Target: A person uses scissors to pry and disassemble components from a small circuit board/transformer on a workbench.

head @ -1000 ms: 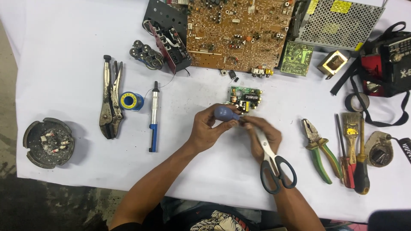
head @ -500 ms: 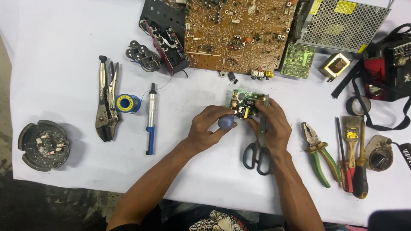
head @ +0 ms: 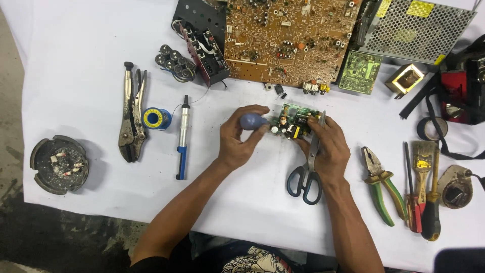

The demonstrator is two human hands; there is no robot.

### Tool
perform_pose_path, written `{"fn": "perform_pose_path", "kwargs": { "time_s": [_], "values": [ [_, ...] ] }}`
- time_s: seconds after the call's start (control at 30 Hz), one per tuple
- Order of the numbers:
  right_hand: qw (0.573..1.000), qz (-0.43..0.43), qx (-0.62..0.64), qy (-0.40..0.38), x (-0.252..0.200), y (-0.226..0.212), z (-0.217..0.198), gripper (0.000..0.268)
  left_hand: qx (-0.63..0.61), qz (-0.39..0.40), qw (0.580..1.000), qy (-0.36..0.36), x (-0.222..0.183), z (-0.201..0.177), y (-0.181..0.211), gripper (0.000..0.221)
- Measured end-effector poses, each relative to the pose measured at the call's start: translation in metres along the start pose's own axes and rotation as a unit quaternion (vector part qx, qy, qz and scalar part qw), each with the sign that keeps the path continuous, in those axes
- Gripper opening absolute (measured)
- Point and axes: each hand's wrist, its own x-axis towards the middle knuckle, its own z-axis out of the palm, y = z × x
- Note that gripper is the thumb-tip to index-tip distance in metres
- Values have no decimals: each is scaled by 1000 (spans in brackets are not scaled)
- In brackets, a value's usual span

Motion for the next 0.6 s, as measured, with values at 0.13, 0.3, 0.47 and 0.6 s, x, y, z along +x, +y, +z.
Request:
{"fn": "perform_pose_path", "kwargs": {
  "time_s": [0.13,0.3,0.47,0.6],
  "values": [
    [1000,9,16,-4,0,4,1,46,10,-9,1000,-3,2,-7,0,27],
    [999,16,9,-33,3,4,0,52,65,20,997,-29,-3,-5,-11,34],
    [998,30,26,-58,6,8,-17,60,102,56,993,-11,-4,-4,-13,33],
    [997,49,13,-66,16,15,-66,48,134,104,986,2,-7,-4,-22,33]
  ]
}}
